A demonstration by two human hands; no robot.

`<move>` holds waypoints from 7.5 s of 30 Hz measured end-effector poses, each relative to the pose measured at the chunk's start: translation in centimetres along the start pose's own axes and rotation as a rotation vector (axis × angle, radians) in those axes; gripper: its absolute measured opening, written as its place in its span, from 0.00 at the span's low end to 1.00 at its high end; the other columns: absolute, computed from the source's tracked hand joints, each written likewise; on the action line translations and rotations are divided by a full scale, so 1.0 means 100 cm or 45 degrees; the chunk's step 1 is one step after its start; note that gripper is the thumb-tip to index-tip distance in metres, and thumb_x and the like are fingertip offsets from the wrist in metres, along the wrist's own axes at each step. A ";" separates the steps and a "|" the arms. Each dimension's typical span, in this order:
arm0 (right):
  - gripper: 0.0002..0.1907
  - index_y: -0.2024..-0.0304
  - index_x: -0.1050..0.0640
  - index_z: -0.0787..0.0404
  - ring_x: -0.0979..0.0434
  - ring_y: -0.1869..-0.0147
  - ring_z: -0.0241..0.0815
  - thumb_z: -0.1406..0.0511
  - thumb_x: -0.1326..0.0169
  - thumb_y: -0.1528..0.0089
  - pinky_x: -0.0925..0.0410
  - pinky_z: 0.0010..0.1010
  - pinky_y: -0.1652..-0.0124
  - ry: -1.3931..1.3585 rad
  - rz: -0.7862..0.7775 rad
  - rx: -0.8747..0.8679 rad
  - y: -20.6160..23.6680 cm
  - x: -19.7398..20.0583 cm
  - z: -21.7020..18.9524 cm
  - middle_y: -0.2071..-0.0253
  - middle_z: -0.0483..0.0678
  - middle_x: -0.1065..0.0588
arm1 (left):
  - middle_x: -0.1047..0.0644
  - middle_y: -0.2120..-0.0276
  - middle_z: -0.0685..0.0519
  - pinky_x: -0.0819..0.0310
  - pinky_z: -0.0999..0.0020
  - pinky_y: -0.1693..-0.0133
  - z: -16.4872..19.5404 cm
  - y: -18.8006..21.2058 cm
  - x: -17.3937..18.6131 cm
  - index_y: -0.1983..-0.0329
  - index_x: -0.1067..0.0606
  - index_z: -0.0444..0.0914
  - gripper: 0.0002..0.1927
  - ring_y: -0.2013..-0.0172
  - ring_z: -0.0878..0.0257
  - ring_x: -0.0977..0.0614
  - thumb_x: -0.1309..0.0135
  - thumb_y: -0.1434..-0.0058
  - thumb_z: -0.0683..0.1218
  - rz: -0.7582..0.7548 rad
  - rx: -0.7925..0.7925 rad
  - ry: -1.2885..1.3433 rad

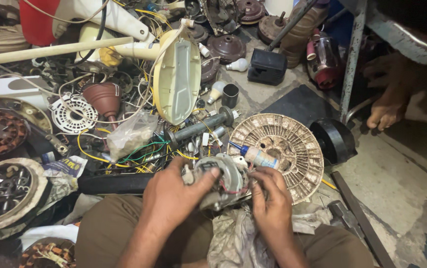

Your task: The person sits on the floor of a cluttered repair workshop and disassembles an electric fan motor by hand, separating the rotor, stator and mounting plate, applying liquid from a small bottle to the bearing, and pulling the shaft and windings apart with their hands.

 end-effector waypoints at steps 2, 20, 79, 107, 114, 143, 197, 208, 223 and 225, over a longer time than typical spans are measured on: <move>0.13 0.51 0.21 0.63 0.19 0.49 0.48 0.71 0.47 0.38 0.26 0.33 0.52 -0.001 0.007 -0.040 0.000 0.001 0.007 0.49 0.55 0.23 | 0.17 0.60 0.39 0.23 0.54 0.52 0.013 0.011 0.003 0.40 0.26 0.40 0.45 0.54 0.45 0.16 0.36 0.57 0.69 -0.005 -0.212 -0.068; 0.26 0.33 0.35 0.66 0.23 0.61 0.34 0.71 0.48 0.34 0.30 0.25 0.64 -0.843 0.089 -0.563 0.025 -0.019 0.073 0.57 0.53 0.22 | 0.21 0.65 0.45 0.23 0.53 0.62 0.055 0.024 0.008 0.60 0.26 0.38 0.37 0.64 0.48 0.18 0.29 0.64 0.66 0.124 -0.480 -0.282; 0.28 0.39 0.31 0.64 0.25 0.69 0.33 0.76 0.47 0.43 0.31 0.25 0.70 -1.059 -0.160 -0.990 0.037 -0.029 0.059 0.69 0.46 0.24 | 0.27 0.56 0.39 0.31 0.50 0.52 0.058 0.026 -0.014 0.45 0.27 0.31 0.49 0.54 0.40 0.27 0.26 0.73 0.55 0.119 -0.690 -0.216; 0.29 0.37 0.31 0.65 0.26 0.67 0.34 0.73 0.44 0.42 0.34 0.26 0.67 -1.252 -0.097 -1.102 0.046 -0.033 0.062 0.66 0.49 0.22 | 0.23 0.55 0.35 0.27 0.50 0.51 0.059 0.015 -0.005 0.45 0.28 0.31 0.49 0.53 0.38 0.22 0.25 0.71 0.55 0.001 -0.635 -0.122; 0.23 0.41 0.30 0.63 0.21 0.63 0.38 0.68 0.47 0.40 0.28 0.33 0.63 -1.256 -0.085 -1.204 0.049 -0.027 0.069 0.62 0.50 0.20 | 0.23 0.52 0.36 0.28 0.53 0.48 0.061 0.009 -0.008 0.43 0.28 0.32 0.48 0.51 0.40 0.22 0.27 0.71 0.51 -0.080 -0.687 0.011; 0.40 0.47 0.23 0.65 0.19 0.57 0.57 0.44 0.31 0.49 0.28 0.48 0.56 0.922 0.460 -0.854 0.031 0.275 0.297 0.58 0.61 0.21 | 0.23 0.52 0.40 0.27 0.52 0.49 0.035 -0.012 -0.033 0.38 0.30 0.37 0.55 0.50 0.42 0.21 0.26 0.74 0.58 -0.071 -0.750 -0.213; 0.54 0.33 0.39 0.63 0.27 0.35 0.51 0.68 0.27 0.60 0.30 0.43 0.39 -0.298 0.109 0.116 0.000 0.028 0.012 0.36 0.56 0.31 | 0.35 0.33 0.39 0.52 0.42 0.33 -0.039 -0.022 -0.117 0.30 0.39 0.37 0.58 0.34 0.39 0.34 0.24 0.62 0.58 0.154 -0.944 0.173; 0.43 0.33 0.37 0.64 0.24 0.40 0.45 0.75 0.33 0.48 0.29 0.40 0.39 -0.522 0.162 -0.159 0.010 0.040 0.060 0.42 0.54 0.28 | 0.32 0.37 0.39 0.53 0.40 0.32 -0.032 -0.019 -0.103 0.31 0.38 0.35 0.56 0.36 0.41 0.32 0.25 0.60 0.58 0.130 -0.969 0.213; 0.48 0.44 0.28 0.64 0.23 0.40 0.54 0.59 0.23 0.65 0.30 0.39 0.43 0.356 -0.448 0.373 -0.050 -0.019 -0.070 0.43 0.57 0.25 | 0.31 0.39 0.42 0.61 0.36 0.30 -0.040 -0.026 -0.109 0.33 0.37 0.34 0.61 0.35 0.46 0.32 0.23 0.71 0.57 0.141 -0.876 0.178; 0.48 0.44 0.29 0.65 0.23 0.40 0.56 0.58 0.23 0.64 0.30 0.40 0.44 0.427 -0.429 0.354 -0.050 -0.021 -0.074 0.44 0.58 0.26 | 0.31 0.41 0.42 0.65 0.33 0.32 -0.039 -0.029 -0.110 0.37 0.36 0.36 0.59 0.33 0.44 0.37 0.22 0.74 0.55 0.092 -0.790 0.051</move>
Point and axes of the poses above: each hand's wrist, its own y-axis away from the middle knuckle, its own x-axis out of the back of the hand, z = x × y, the point moved 6 cm from there along -y, towards the middle knuckle
